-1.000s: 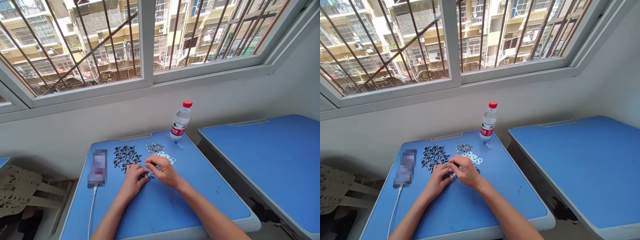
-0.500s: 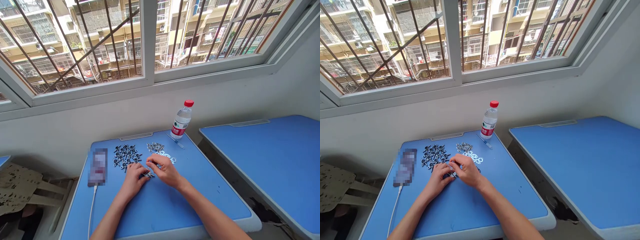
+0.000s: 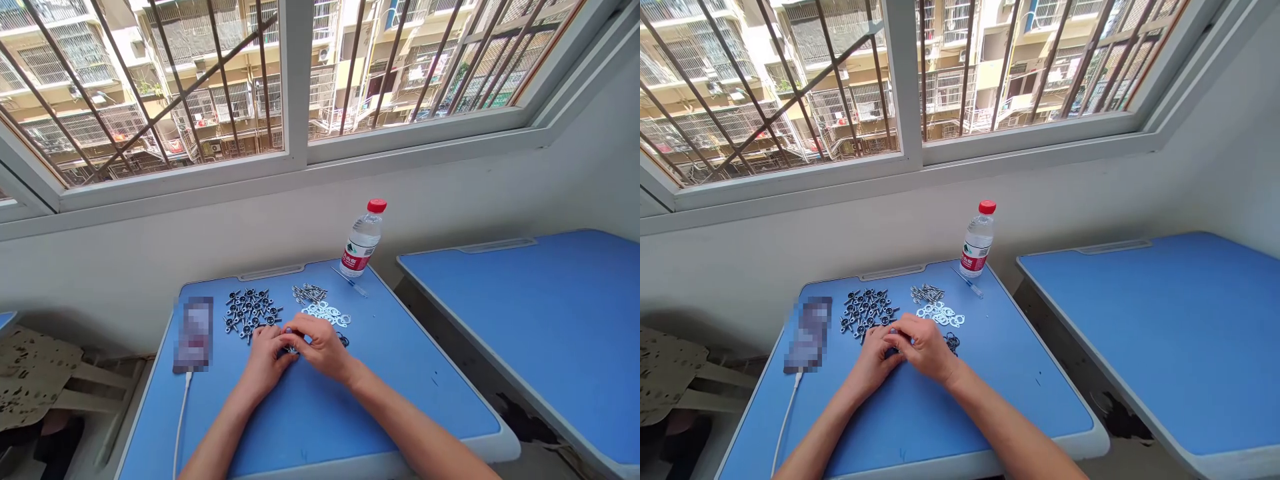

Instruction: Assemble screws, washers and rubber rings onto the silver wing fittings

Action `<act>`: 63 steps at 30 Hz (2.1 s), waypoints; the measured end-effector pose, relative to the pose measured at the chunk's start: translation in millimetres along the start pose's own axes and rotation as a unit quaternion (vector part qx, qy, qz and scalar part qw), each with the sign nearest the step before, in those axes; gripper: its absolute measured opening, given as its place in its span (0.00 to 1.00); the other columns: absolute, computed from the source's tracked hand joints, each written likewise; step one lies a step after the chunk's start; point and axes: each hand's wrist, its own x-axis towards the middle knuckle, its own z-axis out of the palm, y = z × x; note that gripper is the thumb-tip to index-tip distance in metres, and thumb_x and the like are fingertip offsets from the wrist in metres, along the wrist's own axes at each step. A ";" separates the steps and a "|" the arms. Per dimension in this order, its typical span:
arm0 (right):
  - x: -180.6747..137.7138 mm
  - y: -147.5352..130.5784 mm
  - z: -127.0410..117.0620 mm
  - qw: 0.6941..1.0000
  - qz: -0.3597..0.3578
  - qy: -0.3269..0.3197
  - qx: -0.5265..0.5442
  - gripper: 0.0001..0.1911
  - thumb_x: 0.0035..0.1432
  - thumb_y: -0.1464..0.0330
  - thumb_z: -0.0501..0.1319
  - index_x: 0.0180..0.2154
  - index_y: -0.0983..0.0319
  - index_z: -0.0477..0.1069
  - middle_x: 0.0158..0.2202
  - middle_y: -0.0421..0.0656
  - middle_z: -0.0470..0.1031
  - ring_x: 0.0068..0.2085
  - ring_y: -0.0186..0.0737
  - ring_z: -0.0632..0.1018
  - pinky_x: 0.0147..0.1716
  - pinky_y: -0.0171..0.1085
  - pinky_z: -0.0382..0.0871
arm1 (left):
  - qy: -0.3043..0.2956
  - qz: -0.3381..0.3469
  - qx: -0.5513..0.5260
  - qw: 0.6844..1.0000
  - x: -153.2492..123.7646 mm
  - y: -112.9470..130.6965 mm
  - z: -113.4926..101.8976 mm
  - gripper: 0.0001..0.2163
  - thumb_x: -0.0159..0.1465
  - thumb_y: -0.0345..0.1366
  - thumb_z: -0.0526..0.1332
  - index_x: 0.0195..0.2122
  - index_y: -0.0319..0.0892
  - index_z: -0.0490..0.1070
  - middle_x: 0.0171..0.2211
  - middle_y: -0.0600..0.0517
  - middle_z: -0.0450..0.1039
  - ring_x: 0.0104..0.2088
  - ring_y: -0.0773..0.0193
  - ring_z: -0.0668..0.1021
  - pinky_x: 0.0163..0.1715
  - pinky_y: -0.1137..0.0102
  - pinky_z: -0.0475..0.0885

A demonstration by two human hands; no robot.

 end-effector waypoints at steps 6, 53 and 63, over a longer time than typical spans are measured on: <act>0.1 1.4 2.2 1.000 0.022 0.003 -0.013 0.18 0.67 0.64 0.54 0.25 0.60 0.69 0.21 0.39 0.66 0.24 0.36 0.67 0.25 0.34 0.63 | 0.004 -0.002 -0.008 1.000 -1.3 3.1 1.6 0.01 0.63 0.32 0.65 0.35 0.45 0.76 0.37 0.52 0.77 0.41 0.58 0.75 0.47 0.59 0.66; -0.7 -7.4 -10.3 0.999 -0.015 -0.035 -0.031 0.13 0.68 0.71 0.52 0.38 0.59 0.76 0.28 0.42 0.79 0.27 0.36 0.78 0.27 0.32 0.69 | 0.025 -0.002 0.000 1.000 -4.0 13.7 2.2 0.07 0.57 0.31 0.71 0.29 0.42 0.74 0.36 0.54 0.77 0.39 0.60 0.75 0.47 0.61 0.63; -0.1 -7.3 -8.2 0.999 -0.024 -0.027 -0.035 0.12 0.67 0.72 0.53 0.37 0.61 0.75 0.25 0.40 0.76 0.25 0.34 0.75 0.27 0.30 0.66 | 0.029 -0.004 0.009 1.000 -4.1 12.0 4.3 0.06 0.57 0.31 0.71 0.29 0.42 0.73 0.36 0.53 0.76 0.38 0.61 0.74 0.45 0.61 0.63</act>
